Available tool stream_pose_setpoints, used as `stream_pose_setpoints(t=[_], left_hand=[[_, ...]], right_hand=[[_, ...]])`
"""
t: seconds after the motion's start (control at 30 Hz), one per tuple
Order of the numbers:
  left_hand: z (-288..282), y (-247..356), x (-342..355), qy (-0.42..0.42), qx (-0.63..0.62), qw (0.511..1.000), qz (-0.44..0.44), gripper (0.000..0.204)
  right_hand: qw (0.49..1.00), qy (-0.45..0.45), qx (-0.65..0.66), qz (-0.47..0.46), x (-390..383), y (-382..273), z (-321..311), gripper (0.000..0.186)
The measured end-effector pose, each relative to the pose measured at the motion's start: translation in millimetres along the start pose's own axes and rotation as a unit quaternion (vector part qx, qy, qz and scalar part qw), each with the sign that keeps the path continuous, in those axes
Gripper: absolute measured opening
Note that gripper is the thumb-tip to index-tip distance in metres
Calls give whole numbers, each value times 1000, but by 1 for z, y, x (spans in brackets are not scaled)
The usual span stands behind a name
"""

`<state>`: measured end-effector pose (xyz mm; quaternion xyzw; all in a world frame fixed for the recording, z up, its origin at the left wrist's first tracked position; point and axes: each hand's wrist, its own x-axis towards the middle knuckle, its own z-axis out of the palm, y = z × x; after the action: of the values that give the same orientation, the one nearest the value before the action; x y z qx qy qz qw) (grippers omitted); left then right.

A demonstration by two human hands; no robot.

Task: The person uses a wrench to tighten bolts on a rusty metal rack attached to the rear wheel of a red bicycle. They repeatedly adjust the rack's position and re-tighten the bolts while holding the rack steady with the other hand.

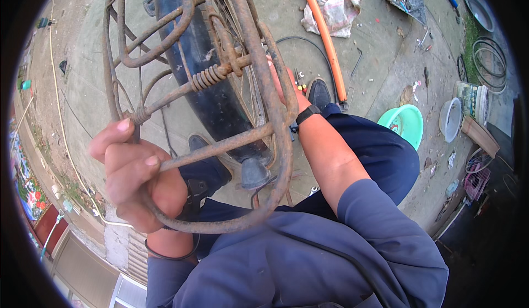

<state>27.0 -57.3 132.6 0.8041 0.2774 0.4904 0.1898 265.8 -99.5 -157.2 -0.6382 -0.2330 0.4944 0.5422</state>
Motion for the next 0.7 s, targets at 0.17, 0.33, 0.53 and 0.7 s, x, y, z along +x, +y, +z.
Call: stream_pose_setpoints(t=[0.17, 0.33, 0.53, 0.7], left_hand=[[0, 0, 1, 7, 12, 1000, 9, 12], [2, 1, 2, 16, 12, 1000, 6, 13], [6, 1, 1, 35, 1, 999, -3, 34], [10, -3, 0, 61, -9, 998, 1, 36]], right_hand=[[999, -20, 13, 30, 2, -3, -4, 36], [997, -37, -44, 43, -5, -7, -10, 36], [997, -23, -44, 58, -11, -12, -6, 33], [989, 19, -142, 16, -16, -8, -4, 36]])
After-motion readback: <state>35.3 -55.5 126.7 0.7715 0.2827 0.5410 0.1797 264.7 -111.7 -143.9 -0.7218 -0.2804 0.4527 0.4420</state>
